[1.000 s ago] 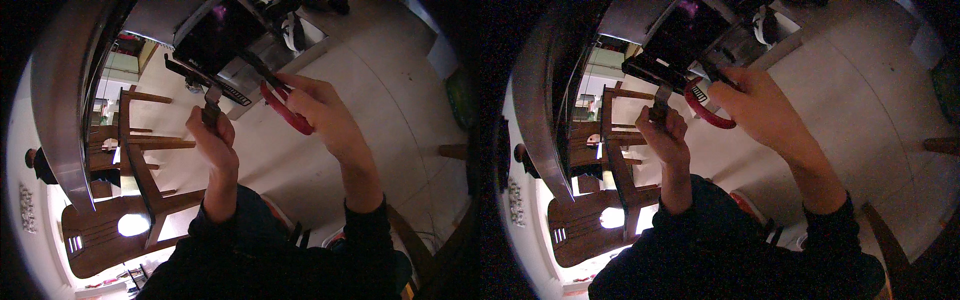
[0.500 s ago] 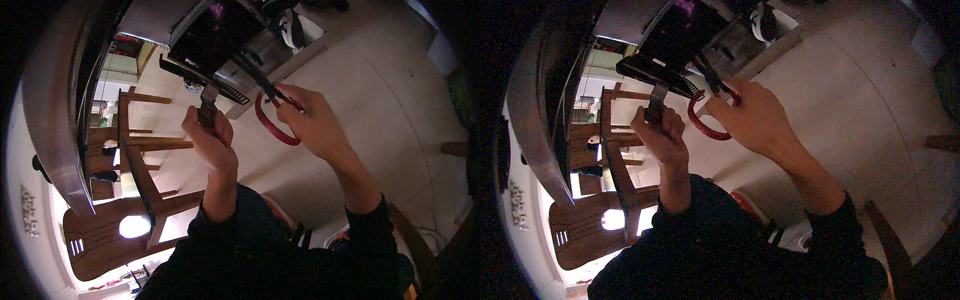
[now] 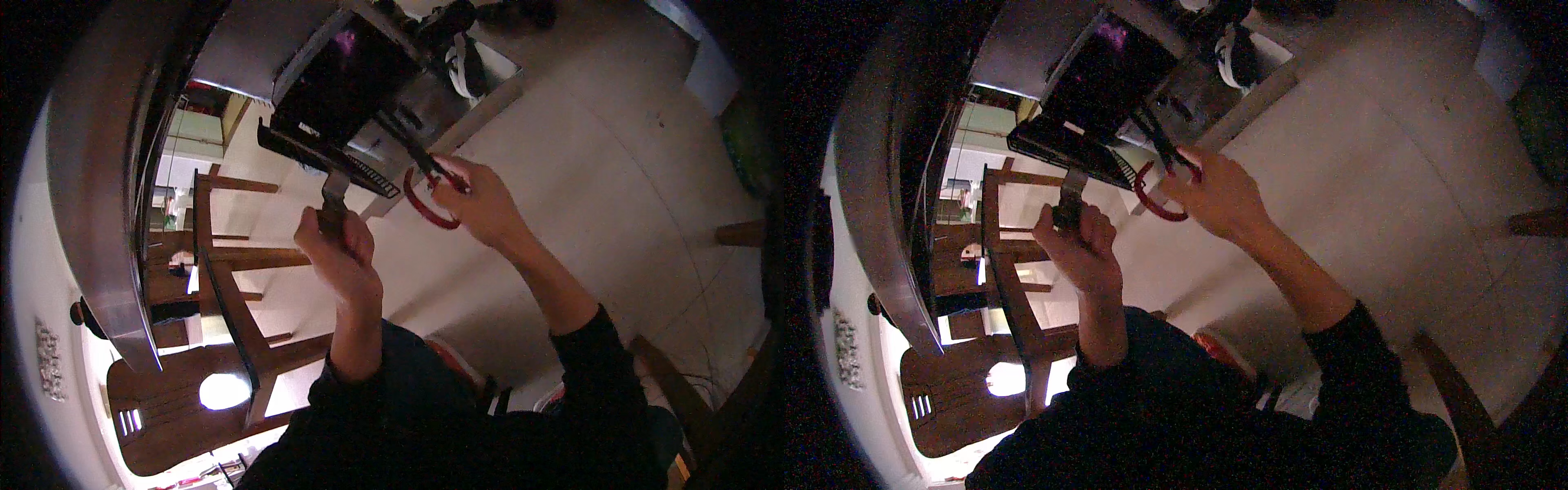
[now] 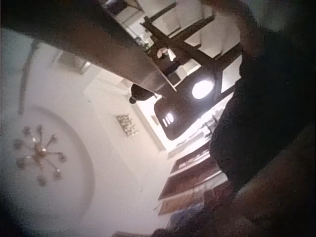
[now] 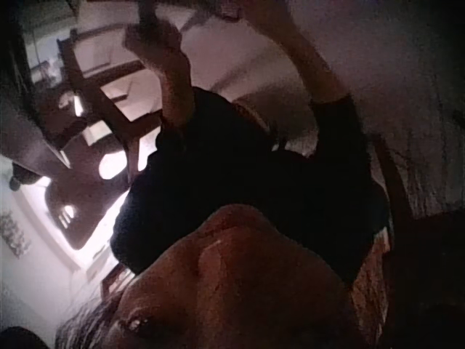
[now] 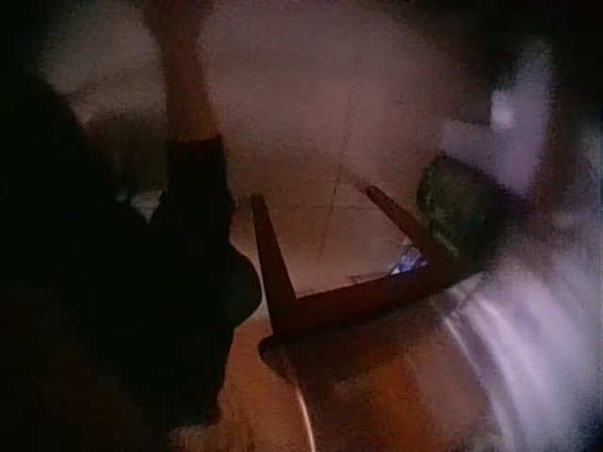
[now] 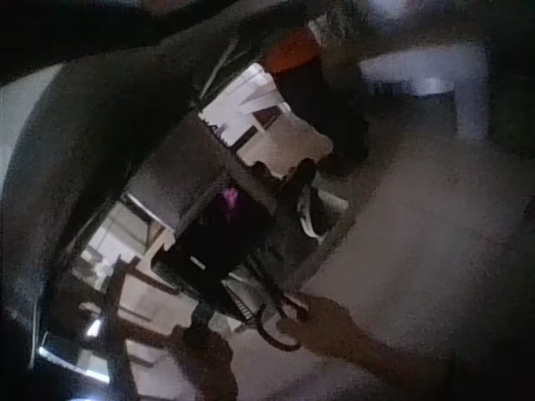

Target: The person moves a portable gas heater from the floor to a table, then uses a screwdriver to remove screws from the heater's casing. The person continues to unscrew multiple fasteners to access the internal components.

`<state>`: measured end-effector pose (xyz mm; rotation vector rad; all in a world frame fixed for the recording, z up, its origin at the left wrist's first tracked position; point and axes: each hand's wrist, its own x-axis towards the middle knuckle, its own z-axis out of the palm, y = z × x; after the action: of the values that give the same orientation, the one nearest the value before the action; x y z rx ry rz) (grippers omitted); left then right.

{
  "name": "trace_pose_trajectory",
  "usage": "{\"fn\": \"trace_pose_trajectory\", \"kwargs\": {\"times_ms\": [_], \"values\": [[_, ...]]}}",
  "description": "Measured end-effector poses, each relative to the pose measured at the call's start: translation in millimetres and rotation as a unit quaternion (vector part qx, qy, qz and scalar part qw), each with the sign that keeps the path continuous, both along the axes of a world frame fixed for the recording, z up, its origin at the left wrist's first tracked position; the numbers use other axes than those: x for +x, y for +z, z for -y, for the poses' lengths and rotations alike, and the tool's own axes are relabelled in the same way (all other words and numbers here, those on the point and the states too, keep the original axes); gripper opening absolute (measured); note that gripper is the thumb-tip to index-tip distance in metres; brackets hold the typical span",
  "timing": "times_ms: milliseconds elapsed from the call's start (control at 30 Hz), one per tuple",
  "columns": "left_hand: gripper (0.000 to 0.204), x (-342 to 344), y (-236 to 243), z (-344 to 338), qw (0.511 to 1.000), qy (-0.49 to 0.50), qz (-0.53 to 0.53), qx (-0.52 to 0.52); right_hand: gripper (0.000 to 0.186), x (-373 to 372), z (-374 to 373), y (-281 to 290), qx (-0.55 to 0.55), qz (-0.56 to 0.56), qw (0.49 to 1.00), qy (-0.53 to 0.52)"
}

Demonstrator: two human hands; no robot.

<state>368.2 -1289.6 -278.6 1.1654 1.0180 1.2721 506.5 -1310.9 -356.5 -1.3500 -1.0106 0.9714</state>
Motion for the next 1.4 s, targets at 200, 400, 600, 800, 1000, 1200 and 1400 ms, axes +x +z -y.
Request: {"fn": "trace_pose_trajectory", "kwargs": {"times_ms": [200, 400, 600, 800, 1000, 1200, 1400], "values": [[0.042, 3.8, 1.8, 0.5, 0.998, 0.063, 0.010, -0.020, 0.057, -7.6, -5.7, -4.0, 0.029, 0.005, 0.999, 0.025], [0.044, -0.5, 1.7, 2.5, 1.000, 0.010, -0.018, 0.016, 0.061, -11.1, -10.5, -12.4, 0.054, -0.048, 0.996, 0.049], [0.045, -3.3, 2.6, 2.1, 0.999, 0.033, 0.025, -0.012, 0.063, -14.0, -6.3, -34.4, 0.050, -0.014, 0.997, 0.049], [0.045, -2.6, 4.1, 4.1, 1.000, -0.004, 0.025, 0.006, 0.063, -15.7, -13.4, -48.9, 0.057, -0.056, 0.995, 0.057], [0.043, -7.8, 3.7, 4.5, 0.999, -0.017, 0.022, 0.019, 0.057, -18.6, -28.3, -54.6, 0.078, -0.104, 0.990, 0.045], [0.043, -11.9, 4.1, 2.8, 0.999, -0.021, -0.005, 0.037, 0.053, -1.6, -55.7, -50.7, 0.122, -0.225, 0.967, 0.015], [0.046, -14.7, 2.8, 0.8, 0.999, -0.029, 0.011, 0.024, 0.042, 9.6, -52.1, -44.8, 0.108, -0.219, 0.970, 0.024]]}}
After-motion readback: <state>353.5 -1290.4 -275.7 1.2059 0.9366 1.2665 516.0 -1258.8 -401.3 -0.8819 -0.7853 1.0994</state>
